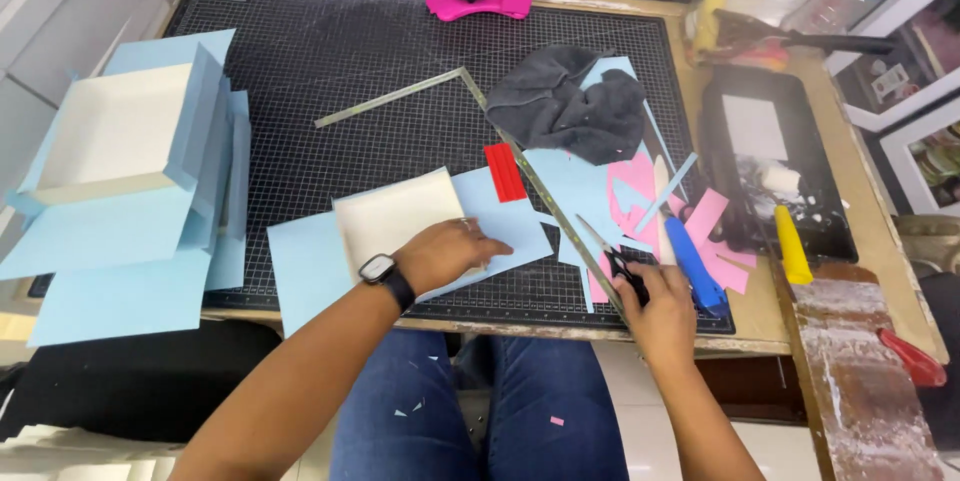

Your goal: Assembling paper boxes by cutting, folding, and gluing paper components

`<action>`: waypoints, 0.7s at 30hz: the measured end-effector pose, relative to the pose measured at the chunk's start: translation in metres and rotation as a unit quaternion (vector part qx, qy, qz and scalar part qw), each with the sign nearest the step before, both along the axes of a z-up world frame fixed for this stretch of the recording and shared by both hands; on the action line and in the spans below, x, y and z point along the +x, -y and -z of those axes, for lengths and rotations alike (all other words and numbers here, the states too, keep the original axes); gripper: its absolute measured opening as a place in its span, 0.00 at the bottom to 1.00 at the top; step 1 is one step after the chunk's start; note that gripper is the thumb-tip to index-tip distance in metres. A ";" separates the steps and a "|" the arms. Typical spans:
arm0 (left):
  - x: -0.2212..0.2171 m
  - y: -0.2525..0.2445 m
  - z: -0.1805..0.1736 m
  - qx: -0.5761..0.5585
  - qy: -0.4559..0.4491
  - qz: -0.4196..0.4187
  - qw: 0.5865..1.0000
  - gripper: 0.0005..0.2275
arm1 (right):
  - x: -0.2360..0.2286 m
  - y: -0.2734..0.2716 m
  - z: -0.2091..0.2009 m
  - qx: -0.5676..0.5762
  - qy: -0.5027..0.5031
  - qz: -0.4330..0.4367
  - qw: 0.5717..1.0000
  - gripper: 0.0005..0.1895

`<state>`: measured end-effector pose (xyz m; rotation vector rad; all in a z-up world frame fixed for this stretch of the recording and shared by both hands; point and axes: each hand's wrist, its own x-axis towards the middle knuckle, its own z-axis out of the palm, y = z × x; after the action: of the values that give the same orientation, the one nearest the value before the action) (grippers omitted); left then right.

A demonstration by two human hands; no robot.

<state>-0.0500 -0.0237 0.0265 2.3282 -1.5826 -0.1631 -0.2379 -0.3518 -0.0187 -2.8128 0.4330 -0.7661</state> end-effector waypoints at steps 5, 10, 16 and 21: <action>-0.008 0.016 0.005 -0.037 -0.059 -0.046 0.997 0.18 | 0.003 0.008 0.008 0.052 -0.008 0.019 0.998 0.14; -0.010 0.018 0.018 -0.068 -0.067 -0.108 0.990 0.19 | 0.006 0.018 0.013 -0.018 -0.037 0.032 0.999 0.14; -0.006 0.017 0.020 -0.051 -0.067 -0.101 0.991 0.18 | 0.010 0.030 -0.009 -0.010 -0.151 0.029 0.988 0.15; -0.015 0.014 0.019 -0.095 -0.068 -0.112 0.987 0.16 | 0.025 0.008 -0.080 0.128 -0.173 0.026 0.976 0.18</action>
<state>-0.0651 -0.0378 0.0077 2.2713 -1.2064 -0.1103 -0.2126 -0.3596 0.0608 -2.6944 0.6134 -0.2035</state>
